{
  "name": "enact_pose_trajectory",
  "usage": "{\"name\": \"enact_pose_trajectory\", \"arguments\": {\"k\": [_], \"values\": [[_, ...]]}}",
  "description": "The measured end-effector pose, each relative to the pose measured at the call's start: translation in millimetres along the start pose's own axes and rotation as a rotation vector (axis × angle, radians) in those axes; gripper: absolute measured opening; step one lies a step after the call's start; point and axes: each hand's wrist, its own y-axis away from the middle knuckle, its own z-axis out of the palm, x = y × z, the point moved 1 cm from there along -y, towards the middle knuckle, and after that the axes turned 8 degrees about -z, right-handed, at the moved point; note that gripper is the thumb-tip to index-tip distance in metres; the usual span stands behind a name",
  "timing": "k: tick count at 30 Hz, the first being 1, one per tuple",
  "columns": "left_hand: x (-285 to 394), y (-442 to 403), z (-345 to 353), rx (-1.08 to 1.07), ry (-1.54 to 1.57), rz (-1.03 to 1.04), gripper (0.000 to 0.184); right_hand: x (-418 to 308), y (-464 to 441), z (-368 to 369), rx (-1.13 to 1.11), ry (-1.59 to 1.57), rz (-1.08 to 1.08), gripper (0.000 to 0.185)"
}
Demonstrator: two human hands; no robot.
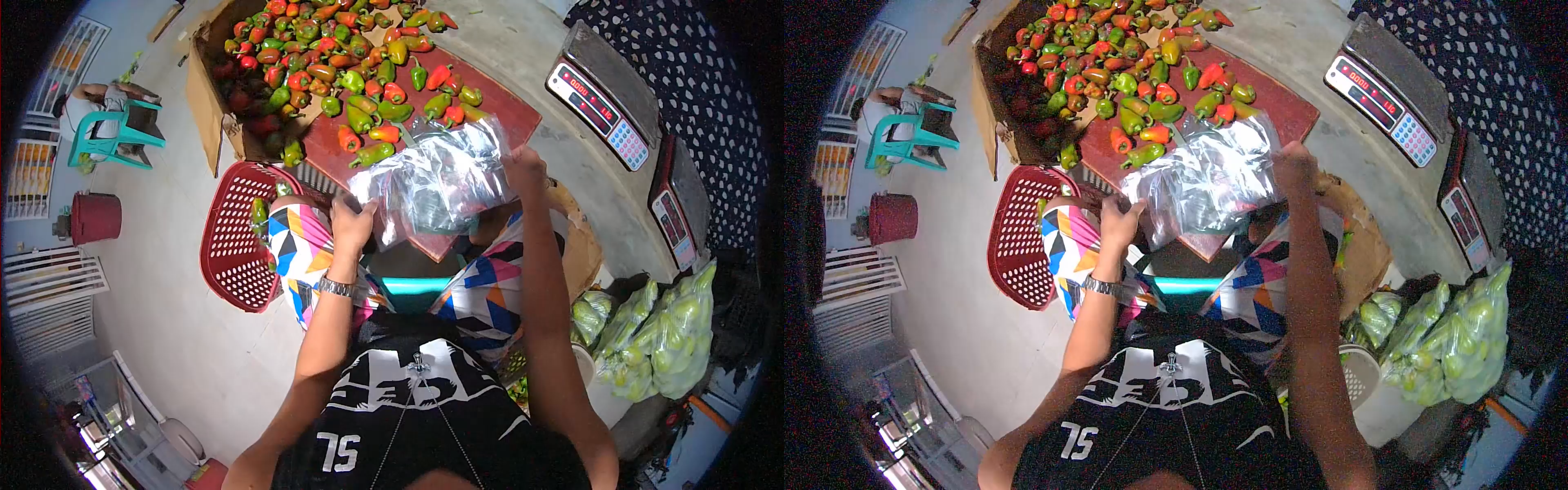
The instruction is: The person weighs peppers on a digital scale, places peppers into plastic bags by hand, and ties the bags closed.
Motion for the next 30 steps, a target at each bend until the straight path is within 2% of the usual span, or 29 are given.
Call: {"name": "enact_pose_trajectory", "arguments": {"k": [1,2,4,5,7,9,11,17,20,23,26,29,30], "values": [[-7,0,4,-0.044,0.108,-0.182,0.058,5,2,5,0.033,0.02,-0.051,0.029],[-15,-2,7,-0.175,0.266,-0.294,0.05,11,3,9,0.063,0.038,-0.105,0.028],[-6,3,-1,-0.431,0.584,-0.519,0.034,11,1,6,-0.009,0.043,0.006,0.026],[-4,2,-2,-0.326,0.553,-0.393,0.028,10,-1,5,-0.043,0.044,0.062,0.026],[6,-1,-2,-0.12,0.485,-0.135,0.019,8,1,0,0.008,0.081,-0.037,0.023],[16,-6,-8,-0.05,0.414,-0.105,0.02,7,2,-5,0.066,-0.009,0.055,0.021],[27,-11,-16,-0.008,0.287,-0.073,0.022,2,1,-6,0.13,-0.231,0.329,0.023],[40,-23,-19,0.037,0.216,-0.04,0.022,-2,-2,-14,0.116,-0.078,0.349,0.028],[38,-19,-18,0.051,0.153,-0.05,0.023,1,-2,-18,0.102,-0.052,0.252,0.035],[35,-13,-17,0.089,0.077,-0.038,0.027,-6,1,-18,0.27,-0.281,0.291,0.043],[32,-10,-15,0.156,0.041,0.039,0.028,-20,1,-28,0.413,-0.147,0.167,0.037],[32,-12,-14,0.228,-0.039,0.187,0.035,-36,0,-41,0.386,-0.448,0.274,0.031],[41,-3,-15,0.249,0.073,0.168,0.038,-32,0,-38,0.418,-0.654,0.225,0.028]]}}
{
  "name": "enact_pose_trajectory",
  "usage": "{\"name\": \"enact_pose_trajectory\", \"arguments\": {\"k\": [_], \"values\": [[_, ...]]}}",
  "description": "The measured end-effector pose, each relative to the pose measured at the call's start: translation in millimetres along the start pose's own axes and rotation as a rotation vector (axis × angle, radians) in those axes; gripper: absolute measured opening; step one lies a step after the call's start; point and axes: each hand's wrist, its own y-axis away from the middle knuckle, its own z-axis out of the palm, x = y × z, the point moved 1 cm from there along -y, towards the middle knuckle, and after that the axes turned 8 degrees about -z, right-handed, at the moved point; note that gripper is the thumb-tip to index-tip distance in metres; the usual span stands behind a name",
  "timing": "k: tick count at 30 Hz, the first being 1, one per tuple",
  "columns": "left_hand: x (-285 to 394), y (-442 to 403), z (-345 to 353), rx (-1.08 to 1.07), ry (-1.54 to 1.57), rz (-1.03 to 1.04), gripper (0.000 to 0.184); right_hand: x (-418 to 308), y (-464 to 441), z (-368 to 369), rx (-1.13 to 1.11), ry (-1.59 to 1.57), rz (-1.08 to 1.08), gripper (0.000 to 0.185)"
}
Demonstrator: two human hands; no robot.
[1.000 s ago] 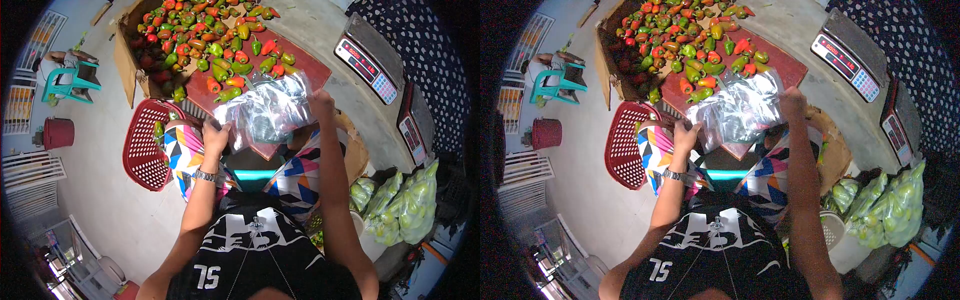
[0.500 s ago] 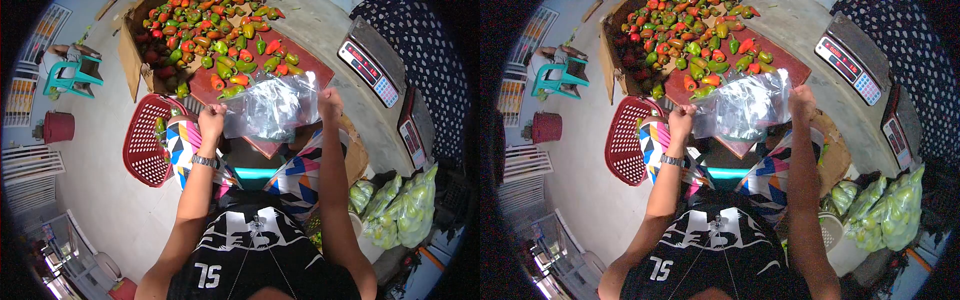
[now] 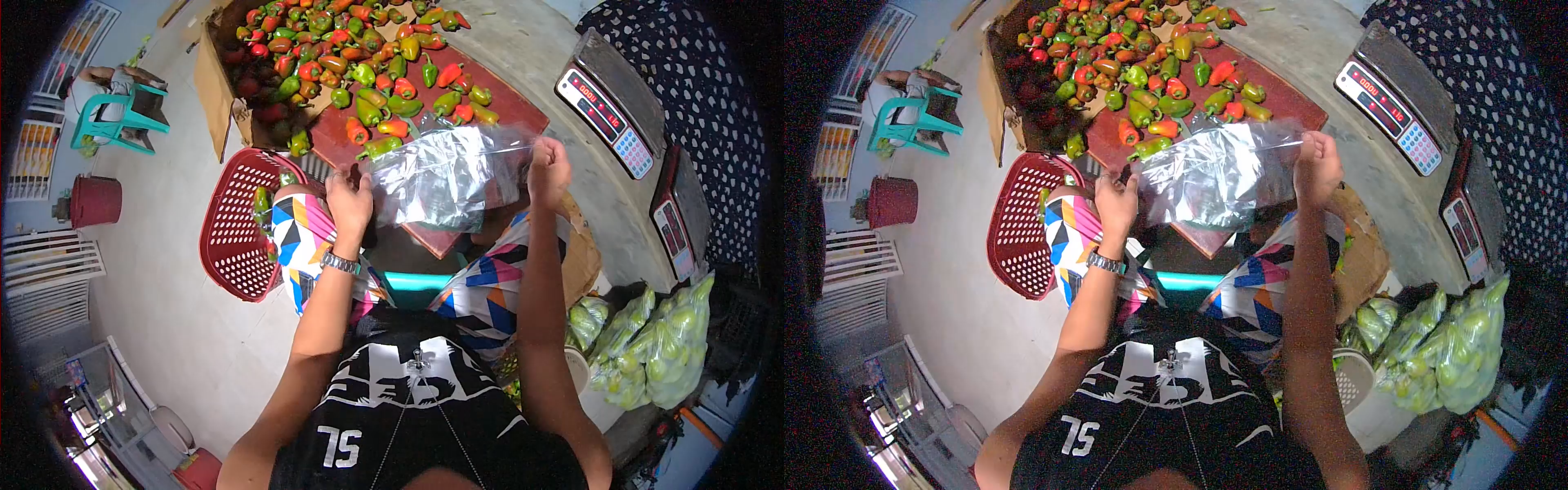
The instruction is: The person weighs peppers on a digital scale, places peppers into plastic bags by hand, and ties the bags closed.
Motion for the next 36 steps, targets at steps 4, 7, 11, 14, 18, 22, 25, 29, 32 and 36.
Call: {"name": "enact_pose_trajectory", "arguments": {"k": [4,7,11,14,18,22,25,29,32,36], "values": [[31,19,-18,0.059,0.061,0.263,0.035,1,-1,-23,0.087,-0.432,0.045,0.023],[43,43,-23,-0.2,0.176,0.148,0.034,-6,12,-77,0.158,-0.348,0.183,0.021],[42,56,-6,-0.343,0.212,-0.002,0.026,-17,34,-147,0.296,-0.267,0.272,0.014],[65,61,9,-0.489,0.215,-0.018,0.024,1,58,-194,0.317,-0.228,0.391,0.012],[85,61,49,-0.925,0.427,-0.252,0.035,38,97,-236,0.302,-0.286,0.521,0.012],[122,77,72,-1.145,0.714,-0.633,0.046,36,121,-246,0.299,-0.315,0.552,0.014],[126,82,98,-1.23,0.711,-0.536,0.038,40,131,-251,0.237,-0.432,0.574,0.018],[122,81,93,-1.13,0.823,-0.584,0.02,40,135,-249,0.253,-0.385,0.562,0.021],[109,73,77,-1.109,0.836,-0.602,0.018,35,140,-246,0.22,-0.369,0.546,0.021],[105,77,59,-1.07,0.768,-0.571,0.015,36,137,-234,0.233,-0.243,0.618,0.02]]}}
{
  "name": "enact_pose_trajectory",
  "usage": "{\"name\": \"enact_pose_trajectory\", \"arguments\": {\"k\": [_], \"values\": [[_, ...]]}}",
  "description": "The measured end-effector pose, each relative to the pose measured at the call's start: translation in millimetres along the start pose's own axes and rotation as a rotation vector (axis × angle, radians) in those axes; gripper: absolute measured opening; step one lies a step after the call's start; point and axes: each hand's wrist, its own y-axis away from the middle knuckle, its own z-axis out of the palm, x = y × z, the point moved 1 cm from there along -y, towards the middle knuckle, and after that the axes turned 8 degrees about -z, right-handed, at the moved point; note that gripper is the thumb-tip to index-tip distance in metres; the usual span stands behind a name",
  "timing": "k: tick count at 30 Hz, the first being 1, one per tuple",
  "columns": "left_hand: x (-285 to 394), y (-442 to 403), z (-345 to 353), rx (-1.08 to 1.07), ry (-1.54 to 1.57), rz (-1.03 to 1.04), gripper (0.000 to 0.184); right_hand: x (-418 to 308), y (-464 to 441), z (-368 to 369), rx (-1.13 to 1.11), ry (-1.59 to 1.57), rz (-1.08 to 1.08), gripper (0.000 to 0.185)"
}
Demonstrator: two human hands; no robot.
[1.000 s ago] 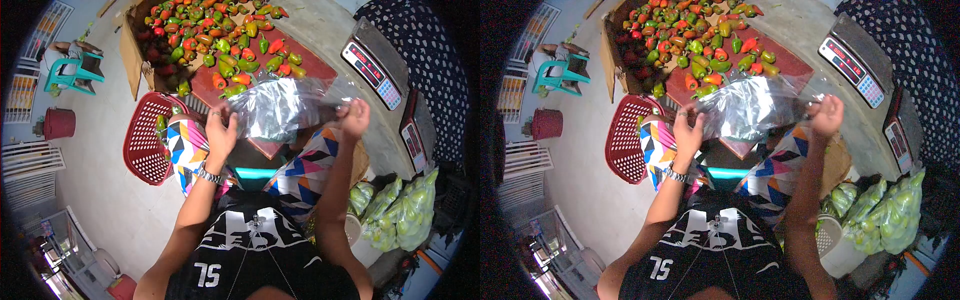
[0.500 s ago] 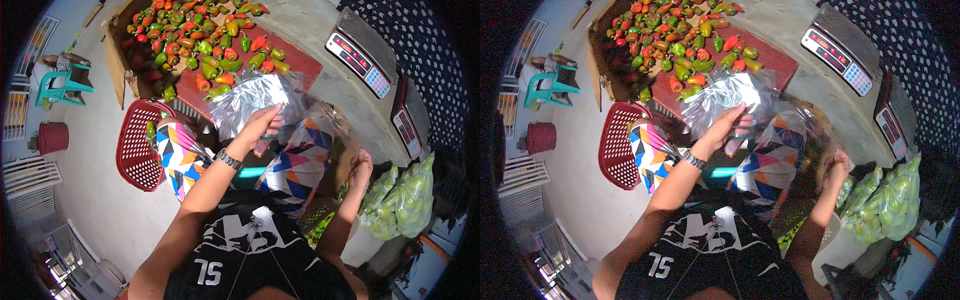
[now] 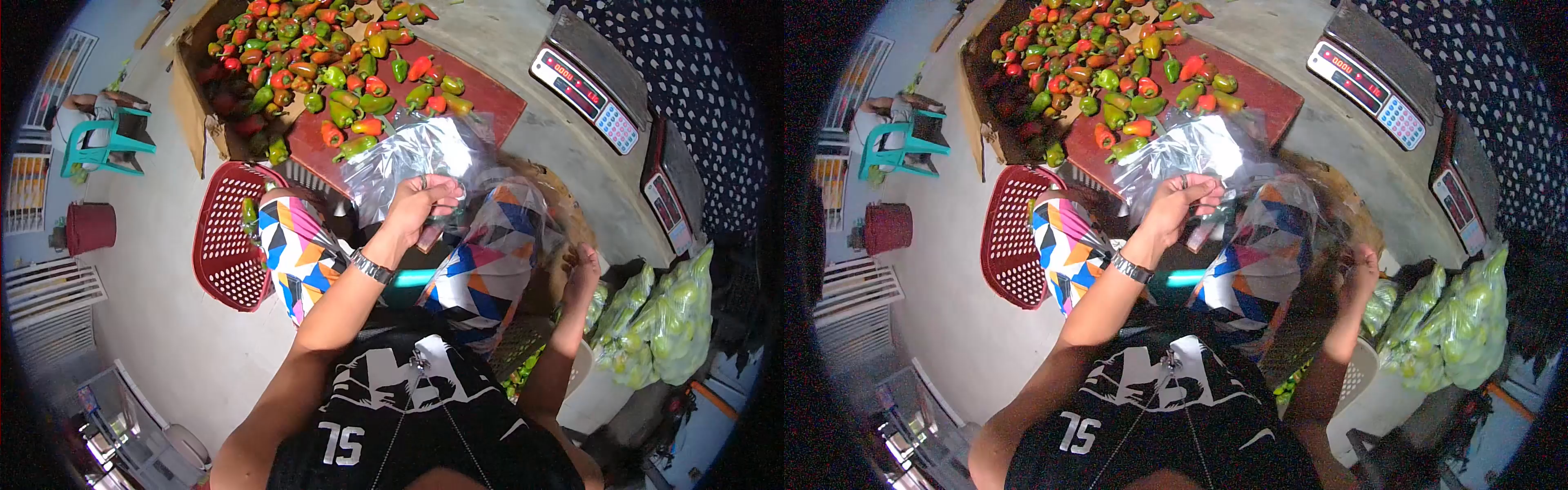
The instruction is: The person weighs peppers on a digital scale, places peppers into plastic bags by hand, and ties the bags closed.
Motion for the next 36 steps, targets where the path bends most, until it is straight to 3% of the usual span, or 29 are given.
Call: {"name": "enact_pose_trajectory", "arguments": {"k": [4,7,10,13,15,17,23,26,32,35,36], "values": [[2,17,-4,0.062,-0.078,0.091,0.012,0,-2,3,0.134,0.239,-0.07,0.026],[3,31,-9,0.065,-0.119,0.196,0.011,-37,13,36,0.453,0.829,-0.706,0.036],[-4,43,-17,0.059,-0.122,0.252,0.01,-96,44,85,0.244,0.811,-0.759,0.036],[-2,63,-16,0.041,-0.131,0.275,0.011,-122,74,146,-0.14,0.66,-0.873,0.039],[4,79,-15,0.002,-0.123,0.311,0.015,-130,98,189,-0.273,0.667,-1.01,0.039],[11,94,-14,-0.027,-0.131,0.321,0.019,-141,111,225,-0.511,0.48,-0.97,0.04],[16,115,-21,0.043,-0.123,0.403,0.019,-147,144,259,-0.876,0.56,-0.68,0.028],[13,116,-26,0.116,-0.296,0.428,0.018,-132,145,262,-0.877,0.532,-0.63,0.022],[15,122,-50,-0.004,-0.11,0.356,0.023,-114,142,254,-0.747,0.438,-0.485,0.015],[15,120,-65,0.177,0.126,0.368,0.029,-119,145,252,-0.715,0.429,-0.403,0.014],[16,122,-68,0.269,0.08,0.413,0.029,-121,148,252,-0.709,0.422,-0.367,0.014]]}}
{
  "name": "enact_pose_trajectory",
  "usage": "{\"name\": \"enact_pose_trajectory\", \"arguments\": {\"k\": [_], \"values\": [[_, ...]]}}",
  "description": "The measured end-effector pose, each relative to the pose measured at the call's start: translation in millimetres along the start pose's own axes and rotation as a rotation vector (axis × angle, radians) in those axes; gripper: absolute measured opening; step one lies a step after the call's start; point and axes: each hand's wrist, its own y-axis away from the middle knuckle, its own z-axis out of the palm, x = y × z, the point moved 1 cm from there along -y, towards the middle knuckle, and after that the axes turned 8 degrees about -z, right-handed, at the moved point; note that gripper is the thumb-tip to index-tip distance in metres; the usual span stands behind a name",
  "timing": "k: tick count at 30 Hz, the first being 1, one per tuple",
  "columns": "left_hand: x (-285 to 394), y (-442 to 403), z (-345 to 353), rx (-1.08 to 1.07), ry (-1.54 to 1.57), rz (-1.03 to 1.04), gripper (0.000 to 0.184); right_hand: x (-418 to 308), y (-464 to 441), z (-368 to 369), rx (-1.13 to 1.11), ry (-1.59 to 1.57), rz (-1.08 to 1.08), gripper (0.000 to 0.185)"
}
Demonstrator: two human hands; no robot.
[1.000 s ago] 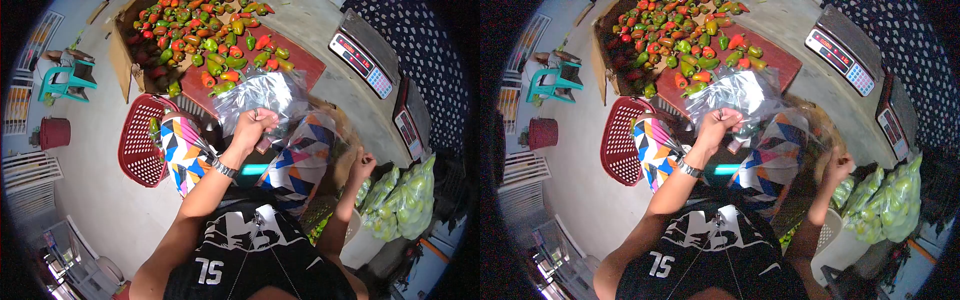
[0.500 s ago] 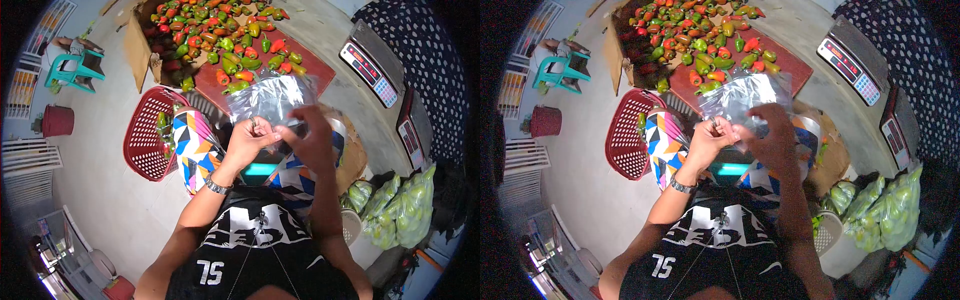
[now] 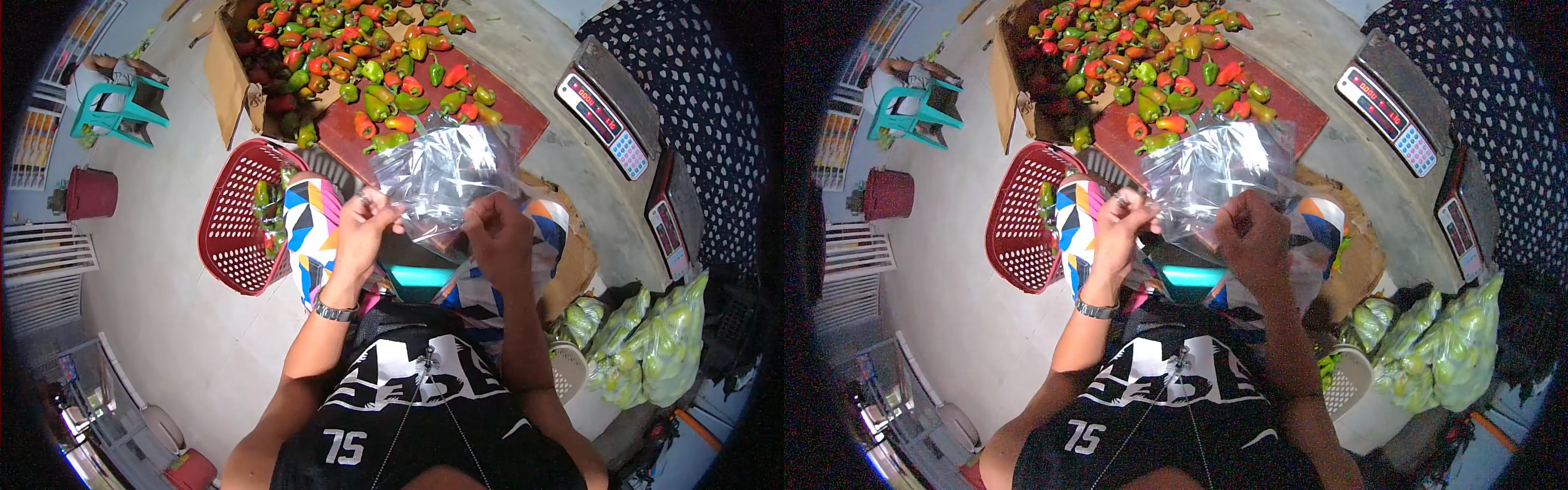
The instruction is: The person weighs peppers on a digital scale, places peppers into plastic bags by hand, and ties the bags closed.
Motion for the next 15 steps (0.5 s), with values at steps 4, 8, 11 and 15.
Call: {"name": "enact_pose_trajectory", "arguments": {"k": [4,8,11,15], "values": [[17,11,-10,0.1,-0.208,0.23,0.026,9,3,18,0.02,-0.017,-0.166,0.01],[48,25,-35,0.093,-0.826,0.797,0.025,4,-1,32,-0.007,0.12,-0.113,0.008],[68,41,-35,0.059,-1.047,0.651,0.025,1,-6,43,-0.071,0.157,-0.265,0.01],[71,38,-27,0.153,-1.3,0.633,0.046,-12,-14,55,-0.27,0.2,-0.587,0.027]]}}
